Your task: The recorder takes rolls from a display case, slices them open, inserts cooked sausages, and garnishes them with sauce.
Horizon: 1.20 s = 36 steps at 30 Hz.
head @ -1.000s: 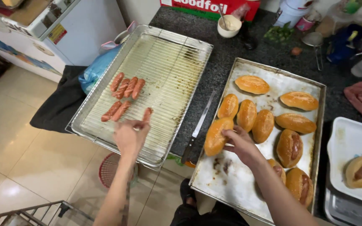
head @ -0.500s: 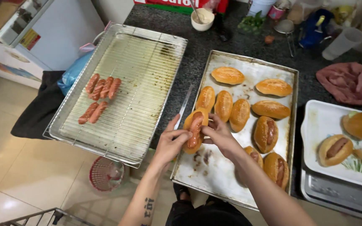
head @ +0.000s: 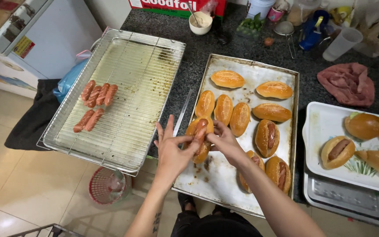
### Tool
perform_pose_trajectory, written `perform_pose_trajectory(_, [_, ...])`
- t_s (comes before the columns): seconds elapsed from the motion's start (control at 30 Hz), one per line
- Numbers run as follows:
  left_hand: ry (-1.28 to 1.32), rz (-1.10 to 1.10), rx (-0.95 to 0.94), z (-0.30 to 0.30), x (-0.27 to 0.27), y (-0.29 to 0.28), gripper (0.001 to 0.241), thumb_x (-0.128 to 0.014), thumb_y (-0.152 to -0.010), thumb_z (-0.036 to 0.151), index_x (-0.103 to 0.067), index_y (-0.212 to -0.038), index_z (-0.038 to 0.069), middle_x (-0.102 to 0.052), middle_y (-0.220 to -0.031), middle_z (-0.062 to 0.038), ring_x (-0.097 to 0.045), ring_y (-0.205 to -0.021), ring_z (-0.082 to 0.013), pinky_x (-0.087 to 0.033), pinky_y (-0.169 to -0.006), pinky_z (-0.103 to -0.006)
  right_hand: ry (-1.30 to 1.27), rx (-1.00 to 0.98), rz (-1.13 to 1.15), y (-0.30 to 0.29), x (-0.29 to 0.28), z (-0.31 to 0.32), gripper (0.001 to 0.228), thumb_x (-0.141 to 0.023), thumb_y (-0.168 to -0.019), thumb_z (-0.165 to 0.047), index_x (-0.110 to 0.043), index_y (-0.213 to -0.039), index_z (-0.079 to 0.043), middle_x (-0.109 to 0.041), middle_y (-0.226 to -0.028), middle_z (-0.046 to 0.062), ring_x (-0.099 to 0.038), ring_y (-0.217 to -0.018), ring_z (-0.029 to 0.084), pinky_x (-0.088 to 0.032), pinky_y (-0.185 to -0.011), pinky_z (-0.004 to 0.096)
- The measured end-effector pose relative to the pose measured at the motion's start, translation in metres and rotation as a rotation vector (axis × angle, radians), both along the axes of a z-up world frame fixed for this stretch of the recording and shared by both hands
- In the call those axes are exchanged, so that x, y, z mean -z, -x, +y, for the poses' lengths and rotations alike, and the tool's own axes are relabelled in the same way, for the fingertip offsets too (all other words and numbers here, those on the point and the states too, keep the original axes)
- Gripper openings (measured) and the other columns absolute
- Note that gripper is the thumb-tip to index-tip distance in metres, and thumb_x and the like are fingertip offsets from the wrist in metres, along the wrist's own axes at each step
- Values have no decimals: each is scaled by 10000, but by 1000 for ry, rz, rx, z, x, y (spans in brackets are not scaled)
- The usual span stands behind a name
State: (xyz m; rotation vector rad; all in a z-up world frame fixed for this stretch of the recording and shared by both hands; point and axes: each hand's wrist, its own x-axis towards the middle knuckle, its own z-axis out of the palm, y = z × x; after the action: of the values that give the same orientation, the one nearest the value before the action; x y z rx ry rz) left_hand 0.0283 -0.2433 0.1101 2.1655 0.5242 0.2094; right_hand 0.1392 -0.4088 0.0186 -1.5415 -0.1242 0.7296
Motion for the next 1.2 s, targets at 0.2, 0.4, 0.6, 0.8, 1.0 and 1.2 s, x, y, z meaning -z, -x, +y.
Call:
perform_pose_trajectory(0.2, [-247, -23, -14, -10, -19, 5, 278, -845, -709, 334, -865, -928, 163, -231, -1651, -208, -14, -1530, -513, -42, -1111, -809, -20, 29, 58, 3, -2, 1, 715, -678, -829, -314, -440, -1456, -63, -653, -1241, 110, -688, -998, 205, -607, -792, 392])
perform_pose_trajectory(0.4, [-532, -145, 39, -18, -34, 8, 303, -772, -685, 314, -852, -924, 144, -270, -1617, -247, -47, -1487, -556, -34, -1066, -841, -138, 64, 146, 8, -8, 3, 566, -642, -857, -251, -506, -1367, -47, -657, -1166, 71, -711, -950, 194, -629, -790, 391])
perform_pose_trajectory(0.6, [-635, -252, 89, -21, -23, 7, 302, -711, -859, 358, -819, -1020, 127, -304, -1609, -271, -93, -1517, -508, -36, -1098, -842, -267, 68, 215, 5, 4, 0, 584, -653, -890, -227, -499, -1415, -24, -659, -1176, 146, -702, -897, 225, -604, -802, 415])
perform_pose_trajectory(0.8, [-9, -217, -44, -9, 5, 1, 412, -630, -933, 409, -740, -1182, 99, -668, -1380, -161, -599, -1325, -296, -450, -1138, -416, -51, 109, 226, 1, -38, -14, 764, -643, -844, -251, -287, -1504, -106, -655, -1220, 144, -718, -958, 244, -608, -829, 436])
perform_pose_trajectory(1.0, [744, 94, 82, -15, 107, -20, 521, -530, -1013, 431, -613, -1392, 84, -705, -1319, -112, -628, -1212, -174, -476, -1006, -297, 165, 9, 203, -6, -40, -44, 782, -685, -858, -325, -312, -1482, -38, -605, -1247, 146, -694, -1079, 267, -605, -899, 448])
perform_pose_trajectory(1.2, [691, 185, 115, -55, 153, -21, 503, -558, -1008, 372, -593, -1399, 58, -701, -1239, -131, -646, -1128, -180, -490, -963, -277, 472, -175, -189, -24, 34, -96, 713, -727, -810, -403, -557, -1396, -33, -666, -1319, 180, -675, -1183, 257, -560, -983, 368])
